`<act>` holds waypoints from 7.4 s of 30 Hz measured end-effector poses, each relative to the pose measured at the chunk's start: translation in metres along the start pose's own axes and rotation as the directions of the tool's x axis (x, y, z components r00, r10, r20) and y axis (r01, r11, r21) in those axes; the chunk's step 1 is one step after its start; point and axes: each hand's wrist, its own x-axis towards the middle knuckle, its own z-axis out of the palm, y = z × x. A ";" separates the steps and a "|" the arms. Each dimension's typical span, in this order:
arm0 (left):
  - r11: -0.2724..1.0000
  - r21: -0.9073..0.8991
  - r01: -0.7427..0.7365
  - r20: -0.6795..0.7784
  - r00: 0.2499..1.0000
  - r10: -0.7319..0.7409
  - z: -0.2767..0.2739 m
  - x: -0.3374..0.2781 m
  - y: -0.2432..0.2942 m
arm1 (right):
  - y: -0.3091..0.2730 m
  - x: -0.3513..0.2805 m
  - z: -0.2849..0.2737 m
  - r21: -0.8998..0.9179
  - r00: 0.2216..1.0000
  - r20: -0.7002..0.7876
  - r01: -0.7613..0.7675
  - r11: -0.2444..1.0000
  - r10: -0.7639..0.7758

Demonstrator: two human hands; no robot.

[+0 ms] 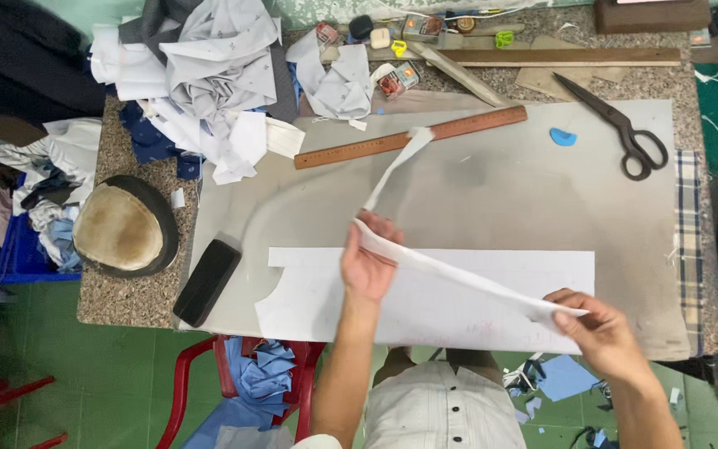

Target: The person irons a white fabric piece, uses shears to trim the edge, and marks a line on it using a ruler and blue chalk.

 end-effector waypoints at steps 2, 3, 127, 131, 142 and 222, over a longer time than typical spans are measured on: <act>0.996 -0.075 -0.046 0.100 0.994 0.053 0.009 -0.004 0.044 | 0.013 0.004 -0.029 0.104 0.995 -0.099 -0.004 0.995 0.015; 0.980 0.021 -0.200 -0.006 0.980 0.200 0.017 -0.009 0.067 | 0.012 0.013 -0.041 0.176 0.970 -0.190 -0.122 0.977 0.155; -0.951 0.211 -0.226 0.278 0.946 -0.163 -0.081 -0.018 -0.282 | -0.077 0.055 -0.238 -0.998 0.990 -0.041 -0.048 0.051 0.138; -0.961 0.254 -0.111 0.343 0.939 -0.018 -0.077 -0.057 -0.232 | -0.074 0.098 -0.225 -0.865 0.923 -0.208 -0.327 0.379 0.323; -0.837 -0.228 -0.498 0.213 0.813 -0.542 0.027 -0.118 -0.123 | -0.068 0.128 -0.223 -0.993 0.978 -0.045 -0.065 0.096 0.204; -0.953 0.304 -0.001 0.251 0.965 0.080 -0.082 -0.027 -0.271 | -0.029 0.103 -0.150 -0.768 0.818 0.543 0.575 -0.283 0.188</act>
